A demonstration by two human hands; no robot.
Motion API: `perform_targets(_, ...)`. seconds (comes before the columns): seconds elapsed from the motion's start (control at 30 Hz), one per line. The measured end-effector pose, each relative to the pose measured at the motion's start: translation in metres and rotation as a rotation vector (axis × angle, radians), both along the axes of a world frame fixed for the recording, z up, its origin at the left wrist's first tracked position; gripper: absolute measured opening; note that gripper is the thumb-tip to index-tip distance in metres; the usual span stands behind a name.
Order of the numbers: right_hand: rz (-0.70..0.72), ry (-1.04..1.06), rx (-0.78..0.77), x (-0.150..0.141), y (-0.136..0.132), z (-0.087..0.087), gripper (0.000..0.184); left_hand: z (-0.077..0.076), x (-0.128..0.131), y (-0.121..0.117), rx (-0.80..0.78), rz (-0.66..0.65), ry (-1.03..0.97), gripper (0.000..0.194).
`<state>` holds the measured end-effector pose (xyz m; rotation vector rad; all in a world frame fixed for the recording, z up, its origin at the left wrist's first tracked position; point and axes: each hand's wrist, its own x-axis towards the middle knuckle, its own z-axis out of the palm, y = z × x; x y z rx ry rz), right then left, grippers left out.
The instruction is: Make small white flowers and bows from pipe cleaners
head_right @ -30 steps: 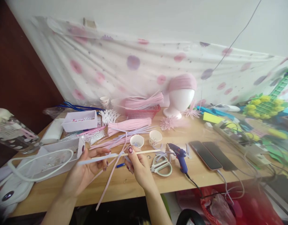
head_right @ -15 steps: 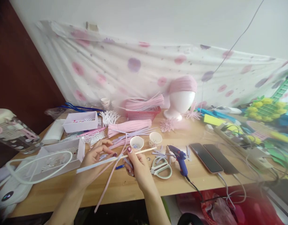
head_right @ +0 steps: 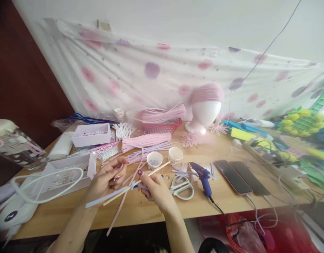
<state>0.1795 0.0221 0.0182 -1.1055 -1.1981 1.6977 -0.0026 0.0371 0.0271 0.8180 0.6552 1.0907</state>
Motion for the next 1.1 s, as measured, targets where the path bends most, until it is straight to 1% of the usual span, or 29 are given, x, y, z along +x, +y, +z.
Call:
perform_targets(0.13,-0.044,-0.171,0.12,0.012,0.003,-0.002,0.065,0.006,-0.009,-0.002,-0.004,-0.007,-0.023,0.038)
perform_targets(0.2,-0.061,-0.223,0.161,0.017,0.004,-0.002,0.067,0.007,-0.012,-0.003,0.066,0.052,0.005,0.032)
perform_targets(0.27,-0.061,-0.241,0.184,0.019,0.003,-0.001,0.067,0.007,-0.011,-0.003,0.179,0.131,0.051,0.027)
perform_targets(0.33,-0.037,-0.251,0.213,0.019,0.001,0.002,0.066,0.005,-0.007,-0.003,0.245,0.159,0.078,0.025)
perform_targets(0.43,0.018,-0.235,0.256,0.016,-0.003,0.008,0.062,0.0,0.002,-0.007,0.235,0.106,0.143,0.025)
perform_targets(0.5,0.034,-0.214,0.272,0.016,-0.006,0.01,0.059,-0.003,0.006,-0.01,0.251,0.079,0.263,0.025)
perform_targets(0.57,0.024,-0.218,0.278,0.017,-0.007,0.012,0.058,-0.005,0.007,-0.014,0.309,0.066,0.413,0.027)
perform_targets(0.67,0.003,-0.252,0.273,0.018,-0.008,0.012,0.06,-0.006,0.003,-0.017,0.415,0.016,0.613,0.03)
perform_targets(0.73,0.0,-0.233,0.241,0.017,-0.007,0.012,0.061,-0.007,-0.002,-0.018,0.427,-0.054,0.684,0.031)
perform_targets(0.77,0.001,-0.212,0.214,0.016,-0.006,0.013,0.062,-0.007,-0.005,-0.018,0.412,-0.094,0.687,0.031)
perform_targets(0.83,-0.014,-0.165,0.146,0.018,-0.004,0.013,0.062,-0.008,-0.011,-0.018,0.37,-0.17,0.634,0.031)
perform_targets(0.9,-0.107,-0.139,0.083,0.028,-0.001,0.014,0.061,-0.009,-0.018,-0.017,0.323,-0.174,0.525,0.031)
perform_targets(0.93,-0.177,-0.134,0.06,0.038,0.001,0.015,0.059,-0.009,-0.021,-0.017,0.29,-0.14,0.453,0.032)
perform_targets(0.97,-0.301,-0.126,0.05,0.051,0.003,0.015,0.057,-0.009,-0.024,-0.016,0.247,-0.085,0.371,0.033)
perform_targets(1.03,-0.414,-0.121,0.073,0.085,0.004,0.017,0.052,-0.008,-0.03,-0.014,0.146,0.058,0.199,0.031)
perform_targets(1.1,-0.549,-0.111,0.117,0.124,0.001,0.019,0.052,-0.006,-0.036,-0.01,0.044,0.188,0.058,0.029)
